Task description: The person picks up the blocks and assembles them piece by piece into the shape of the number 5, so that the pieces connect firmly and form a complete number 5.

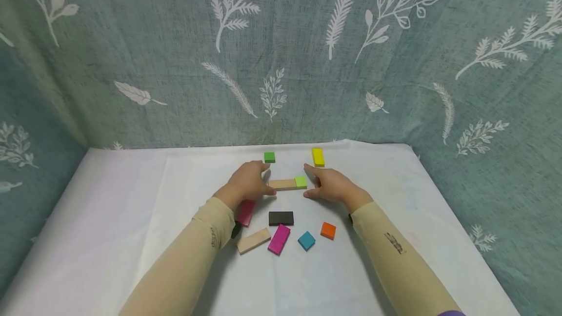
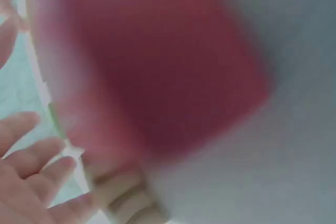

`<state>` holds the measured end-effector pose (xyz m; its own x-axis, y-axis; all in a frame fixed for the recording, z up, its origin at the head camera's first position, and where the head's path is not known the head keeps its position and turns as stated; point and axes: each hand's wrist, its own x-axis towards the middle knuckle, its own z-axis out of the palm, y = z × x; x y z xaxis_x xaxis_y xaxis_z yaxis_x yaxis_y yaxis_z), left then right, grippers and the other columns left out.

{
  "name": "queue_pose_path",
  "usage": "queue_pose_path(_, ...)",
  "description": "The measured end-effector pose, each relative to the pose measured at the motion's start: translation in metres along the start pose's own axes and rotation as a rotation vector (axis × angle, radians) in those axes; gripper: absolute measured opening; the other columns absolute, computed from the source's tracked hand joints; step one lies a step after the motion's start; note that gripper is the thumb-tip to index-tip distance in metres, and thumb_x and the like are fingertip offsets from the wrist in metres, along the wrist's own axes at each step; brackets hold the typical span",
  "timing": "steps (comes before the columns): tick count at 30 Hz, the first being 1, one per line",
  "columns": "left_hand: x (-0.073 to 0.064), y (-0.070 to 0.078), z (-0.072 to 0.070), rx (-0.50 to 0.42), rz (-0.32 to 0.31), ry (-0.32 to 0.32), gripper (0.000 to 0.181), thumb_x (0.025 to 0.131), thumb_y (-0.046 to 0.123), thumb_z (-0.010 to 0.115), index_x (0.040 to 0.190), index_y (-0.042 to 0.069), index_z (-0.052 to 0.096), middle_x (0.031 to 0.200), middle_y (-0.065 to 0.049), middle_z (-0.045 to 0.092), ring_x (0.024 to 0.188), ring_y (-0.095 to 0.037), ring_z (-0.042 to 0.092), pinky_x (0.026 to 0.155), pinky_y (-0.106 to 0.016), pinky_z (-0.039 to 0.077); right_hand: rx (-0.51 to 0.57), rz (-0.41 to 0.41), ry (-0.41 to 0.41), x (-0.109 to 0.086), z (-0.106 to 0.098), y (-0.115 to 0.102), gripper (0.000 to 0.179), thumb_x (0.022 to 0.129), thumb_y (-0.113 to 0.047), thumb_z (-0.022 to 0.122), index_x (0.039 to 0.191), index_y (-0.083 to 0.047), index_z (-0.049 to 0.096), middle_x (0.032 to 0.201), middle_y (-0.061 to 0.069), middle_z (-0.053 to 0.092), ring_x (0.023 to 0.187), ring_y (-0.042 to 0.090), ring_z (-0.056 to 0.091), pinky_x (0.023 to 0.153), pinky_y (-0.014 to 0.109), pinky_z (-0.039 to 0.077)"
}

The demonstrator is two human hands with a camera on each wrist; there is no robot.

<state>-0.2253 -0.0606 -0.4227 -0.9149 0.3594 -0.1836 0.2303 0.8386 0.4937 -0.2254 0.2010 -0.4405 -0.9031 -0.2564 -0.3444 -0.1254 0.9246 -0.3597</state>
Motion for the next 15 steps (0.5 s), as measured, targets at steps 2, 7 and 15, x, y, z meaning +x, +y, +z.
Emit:
queue_pose_path(2, -0.005, -0.006, -0.013, -0.028, 0.016, 0.005, 0.085, 0.081, 0.037, 0.084, 0.150, 0.007, 0.047, 0.156, -0.017, 0.044, 0.146, -0.038, 0.040, 0.120, -0.051, 0.032, 0.018, -0.005, -0.009, -0.001, 0.002, 0.000, 0.092, 0.086, -0.044, 0.079, 0.161, -0.028, 0.028, 0.083, 0.004, 0.053, 0.080, 0.018, 0.052, 0.074, 0.032, 0.043)
queue_pose_path(7, -0.027, -0.041, -0.047, 0.033, 0.039, -0.044, 0.075, 0.083, 0.029, 0.082, 0.147, 0.005, 0.051, 0.149, -0.019, 0.053, 0.140, -0.040, 0.047, 0.115, -0.056, 0.037, 0.037, -0.053, -0.018, -0.001, 0.002, -0.002, 0.095, 0.087, -0.043, 0.078, 0.162, -0.025, 0.023, 0.084, 0.005, 0.053, 0.079, 0.018, 0.051, 0.075, 0.034, 0.042)
queue_pose_path(15, -0.036, -0.068, -0.029, 0.119, 0.063, -0.099, 0.081, 0.072, 0.031, 0.090, 0.141, 0.002, 0.058, 0.144, -0.021, 0.054, 0.134, -0.041, 0.051, 0.112, -0.055, 0.040, 0.055, -0.008, -0.042, 0.000, 0.001, 0.004, 0.099, 0.088, -0.041, 0.078, 0.163, -0.024, 0.016, 0.085, 0.006, 0.053, 0.080, 0.020, 0.051, 0.077, 0.034, 0.042)
